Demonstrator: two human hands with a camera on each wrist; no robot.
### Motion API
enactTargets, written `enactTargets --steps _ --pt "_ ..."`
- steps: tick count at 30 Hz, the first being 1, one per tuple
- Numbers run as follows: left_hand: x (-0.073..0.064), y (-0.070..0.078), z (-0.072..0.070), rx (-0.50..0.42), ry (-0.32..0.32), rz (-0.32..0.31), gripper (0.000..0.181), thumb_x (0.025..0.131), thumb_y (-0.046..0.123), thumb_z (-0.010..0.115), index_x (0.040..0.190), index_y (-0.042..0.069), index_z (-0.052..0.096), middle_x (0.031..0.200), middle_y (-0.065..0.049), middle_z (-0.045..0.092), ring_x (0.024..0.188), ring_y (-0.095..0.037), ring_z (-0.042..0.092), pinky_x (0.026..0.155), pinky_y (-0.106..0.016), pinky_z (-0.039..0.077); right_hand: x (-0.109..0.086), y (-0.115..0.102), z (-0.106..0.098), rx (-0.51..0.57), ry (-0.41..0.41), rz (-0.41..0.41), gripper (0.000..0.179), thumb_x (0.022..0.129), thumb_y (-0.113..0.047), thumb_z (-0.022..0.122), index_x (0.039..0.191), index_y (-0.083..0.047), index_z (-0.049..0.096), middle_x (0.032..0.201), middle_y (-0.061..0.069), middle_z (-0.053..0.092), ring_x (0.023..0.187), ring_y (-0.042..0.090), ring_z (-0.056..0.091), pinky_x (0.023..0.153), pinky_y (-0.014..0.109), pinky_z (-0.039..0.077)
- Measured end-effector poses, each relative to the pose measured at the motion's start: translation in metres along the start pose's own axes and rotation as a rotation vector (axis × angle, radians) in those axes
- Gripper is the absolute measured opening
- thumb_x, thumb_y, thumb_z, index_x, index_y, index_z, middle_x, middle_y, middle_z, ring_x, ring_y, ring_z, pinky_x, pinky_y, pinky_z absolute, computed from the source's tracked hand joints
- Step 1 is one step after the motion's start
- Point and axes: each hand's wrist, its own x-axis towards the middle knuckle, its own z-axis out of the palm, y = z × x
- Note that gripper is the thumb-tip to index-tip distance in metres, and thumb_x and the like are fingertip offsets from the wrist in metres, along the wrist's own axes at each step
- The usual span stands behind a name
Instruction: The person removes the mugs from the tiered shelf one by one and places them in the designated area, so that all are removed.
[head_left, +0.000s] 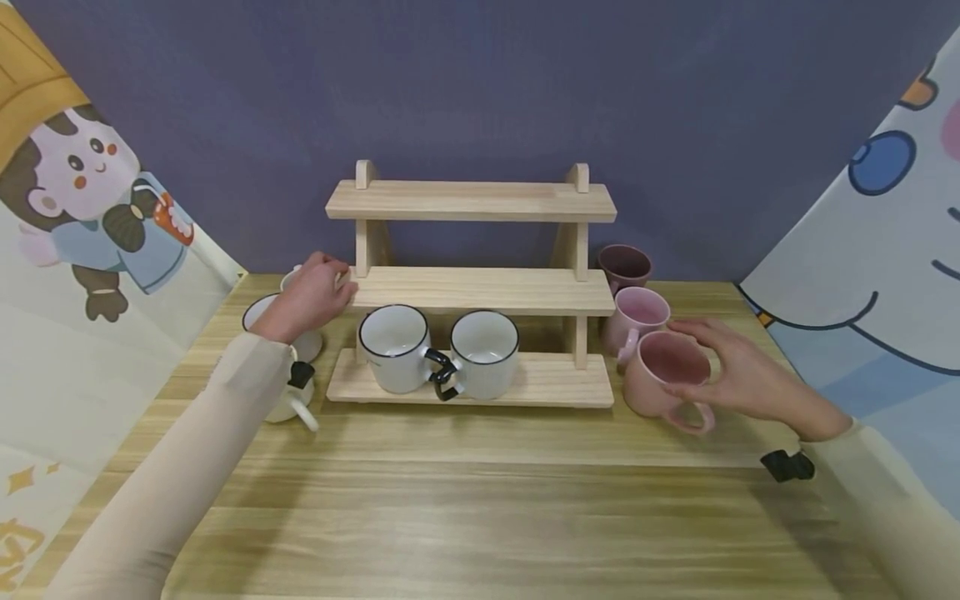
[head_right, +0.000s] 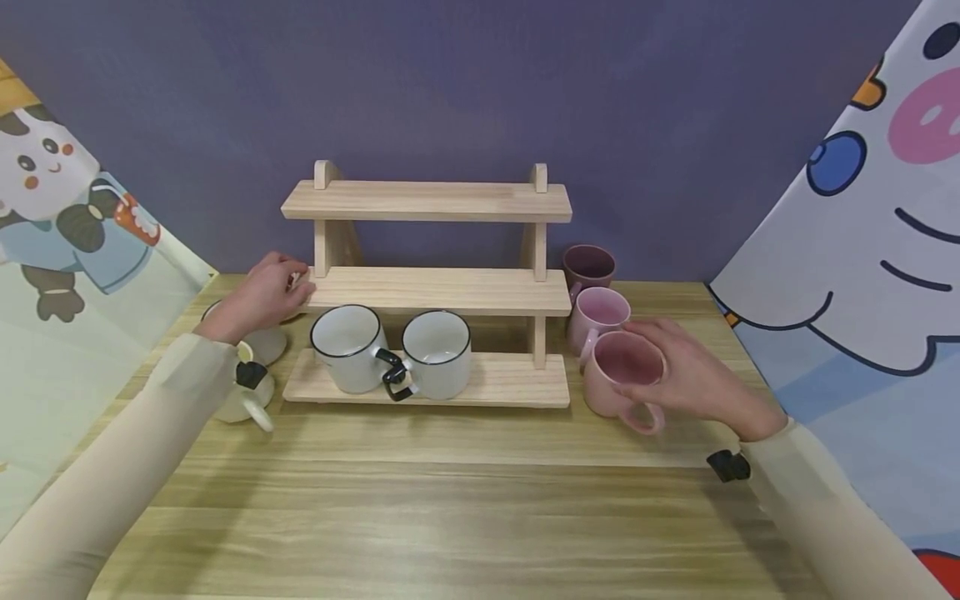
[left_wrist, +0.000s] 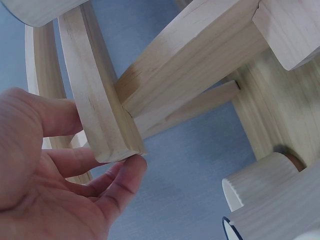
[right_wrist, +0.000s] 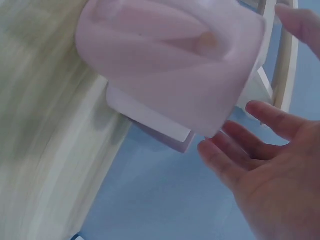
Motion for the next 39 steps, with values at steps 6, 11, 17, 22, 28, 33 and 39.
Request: enactTargets --steps 6,11,17,22,28,33,39 --pt "0.000 0.001 -0.001 -0.002 -0.008 -0.003 0.041 0.096 0.014 0.048 0.122 -0.018 0.050 0.124 -0.035 0.044 0.118 -0.045 0.038 0.097 -0.055 0.034 0.004 -0.005 -0.002 0.003 0.001 0.005 0.080 0.068 -0.033 0.085 0.132 -0.001 0.051 0.132 0.015 0.046 0.120 0.037 0.043 0.089 0.056 0.038" --pt "0.001 0.002 -0.001 -0.013 -0.020 -0.011 0.042 0.097 0.015 0.048 0.123 -0.018 0.049 0.125 -0.034 0.043 0.118 -0.044 0.037 0.097 -0.054 0.034 0.008 -0.008 -0.003 0.001 -0.014 -0.019 0.079 0.070 -0.034 0.084 0.134 -0.002 0.050 0.134 0.016 0.045 0.122 0.039 0.040 0.089 0.059 0.037" --pt "0.001 0.001 -0.001 -0.011 -0.017 -0.014 0.041 0.097 0.015 0.048 0.122 -0.017 0.050 0.125 -0.034 0.044 0.119 -0.044 0.037 0.098 -0.054 0.033 0.011 -0.009 -0.003 -0.002 -0.018 -0.024 0.079 0.069 -0.032 0.084 0.134 -0.003 0.050 0.134 0.016 0.044 0.123 0.041 0.039 0.089 0.061 0.036" --pt "0.000 0.000 -0.001 -0.011 -0.013 -0.015 0.041 0.097 0.015 0.048 0.122 -0.017 0.050 0.124 -0.034 0.044 0.118 -0.044 0.037 0.098 -0.054 0.033 0.015 -0.010 -0.002 0.008 -0.025 -0.001 0.079 0.070 -0.034 0.083 0.134 -0.004 0.050 0.134 0.013 0.045 0.124 0.037 0.039 0.092 0.060 0.035" --pt "0.001 0.000 0.000 -0.002 -0.014 -0.018 0.042 0.097 0.015 0.048 0.123 -0.017 0.050 0.124 -0.033 0.044 0.118 -0.044 0.037 0.098 -0.054 0.033 0.019 -0.012 -0.002 0.018 -0.036 -0.024 0.078 0.072 -0.035 0.082 0.135 -0.003 0.049 0.135 0.011 0.045 0.124 0.034 0.040 0.093 0.057 0.036" --pt "0.001 -0.001 0.001 0.002 -0.012 -0.018 0.042 0.097 0.016 0.048 0.123 -0.017 0.050 0.124 -0.033 0.045 0.118 -0.044 0.037 0.098 -0.054 0.033 0.023 -0.011 0.001 0.012 -0.034 -0.084 0.077 0.071 -0.032 0.083 0.135 -0.004 0.050 0.135 0.012 0.046 0.123 0.031 0.041 0.092 0.056 0.036" --pt "0.001 -0.001 0.002 0.006 -0.007 -0.027 0.042 0.096 0.015 0.049 0.124 -0.017 0.049 0.124 -0.034 0.044 0.117 -0.044 0.039 0.097 -0.054 0.035 0.027 -0.014 0.004 0.014 -0.035 -0.112 0.077 0.072 -0.033 0.083 0.137 -0.007 0.049 0.135 0.013 0.046 0.122 0.029 0.042 0.091 0.056 0.038"
